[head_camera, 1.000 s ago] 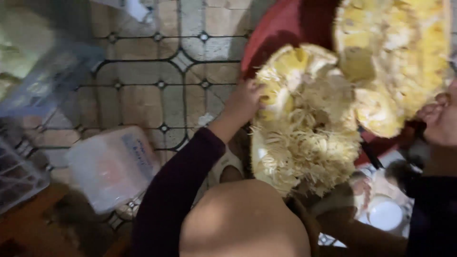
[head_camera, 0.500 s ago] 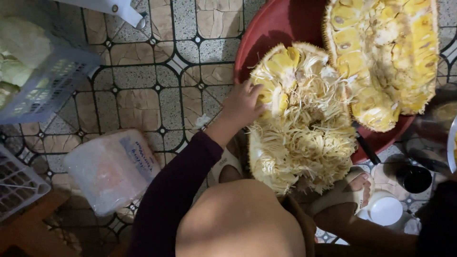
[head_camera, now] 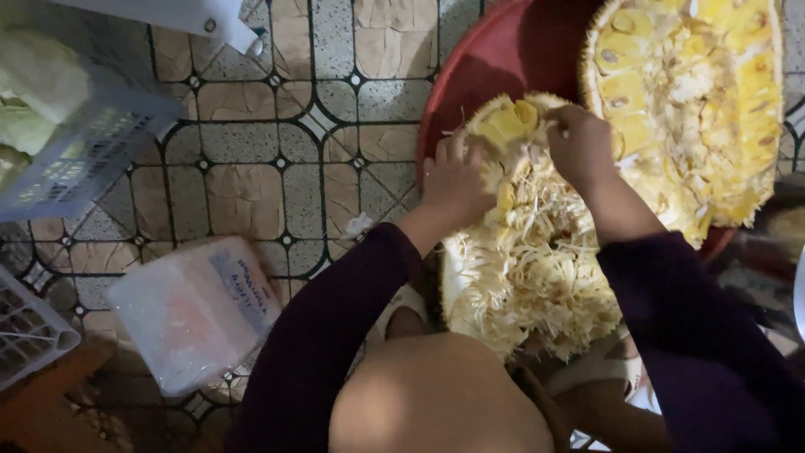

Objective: Extracting edible jackfruit bulbs from the fibrous core of a halved jackfruit and placing them into a bowl.

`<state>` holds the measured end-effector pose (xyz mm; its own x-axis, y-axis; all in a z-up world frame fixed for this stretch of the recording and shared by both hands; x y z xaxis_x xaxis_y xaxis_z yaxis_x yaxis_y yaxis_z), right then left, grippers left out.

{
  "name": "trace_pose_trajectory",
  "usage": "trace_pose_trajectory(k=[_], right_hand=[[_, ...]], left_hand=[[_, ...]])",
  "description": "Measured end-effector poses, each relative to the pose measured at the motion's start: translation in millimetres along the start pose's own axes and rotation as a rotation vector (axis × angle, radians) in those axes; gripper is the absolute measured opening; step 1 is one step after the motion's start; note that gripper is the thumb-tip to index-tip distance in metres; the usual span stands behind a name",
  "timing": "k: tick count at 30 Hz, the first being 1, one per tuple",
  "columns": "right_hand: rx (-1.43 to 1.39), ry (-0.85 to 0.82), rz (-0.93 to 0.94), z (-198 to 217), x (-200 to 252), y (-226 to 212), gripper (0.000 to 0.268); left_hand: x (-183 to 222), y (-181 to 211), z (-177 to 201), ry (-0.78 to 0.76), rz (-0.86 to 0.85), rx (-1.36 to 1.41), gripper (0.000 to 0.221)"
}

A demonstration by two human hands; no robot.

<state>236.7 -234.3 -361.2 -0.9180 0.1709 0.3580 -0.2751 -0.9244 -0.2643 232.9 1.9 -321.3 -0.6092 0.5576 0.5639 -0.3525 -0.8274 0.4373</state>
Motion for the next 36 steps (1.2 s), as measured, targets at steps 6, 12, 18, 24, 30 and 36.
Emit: trace_pose_trajectory(k=[6, 12, 18, 24, 30, 36], right_hand=[[-0.085, -0.211, -0.039, -35.3, -53.5, -11.7, 0.040], [-0.046, -0.319, -0.088, -25.4, -45.7, -17.6, 0.047], [-0.054, -0.364, -0.139, -5.3, -21.4, -53.1, 0.043], [0.037, -0.396, -0.149, -19.6, -35.1, -54.3, 0.056], [-0.246, -0.216, 0.053, -15.6, -17.9, -42.2, 0.038], [-0.643, -0.108, 0.080, 22.8, 41.1, -66.5, 0.018]], left_hand=[[-14.3, -8.9, -4.3, -0.040, -0.036, 0.093, 0.103], [-10.3, -12.8, -3.1, -0.043, -0.046, 0.124, 0.101], [-3.6, -13.7, -4.8, -0.055, -0.041, 0.137, 0.102], [-1.9, -11.5, -6.4, -0.050, -0.027, 0.114, 0.101], [2.1, -12.2, -4.5, -0.035, -0.019, 0.129, 0.102], [1.4, 3.7, -9.3, 0.150, -0.163, 0.357, 0.067]])
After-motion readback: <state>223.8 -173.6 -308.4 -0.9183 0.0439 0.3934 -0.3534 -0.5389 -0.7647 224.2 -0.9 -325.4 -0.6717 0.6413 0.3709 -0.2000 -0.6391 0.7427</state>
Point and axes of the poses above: each hand's wrist, its own x-axis away from the middle knuckle, its own z-axis out of the back of the hand, y = z × x, the point moved 9 cm from there along -x, towards the middle knuckle, and after that the axes turned 12 degrees about -y, right-handed, at the moved point
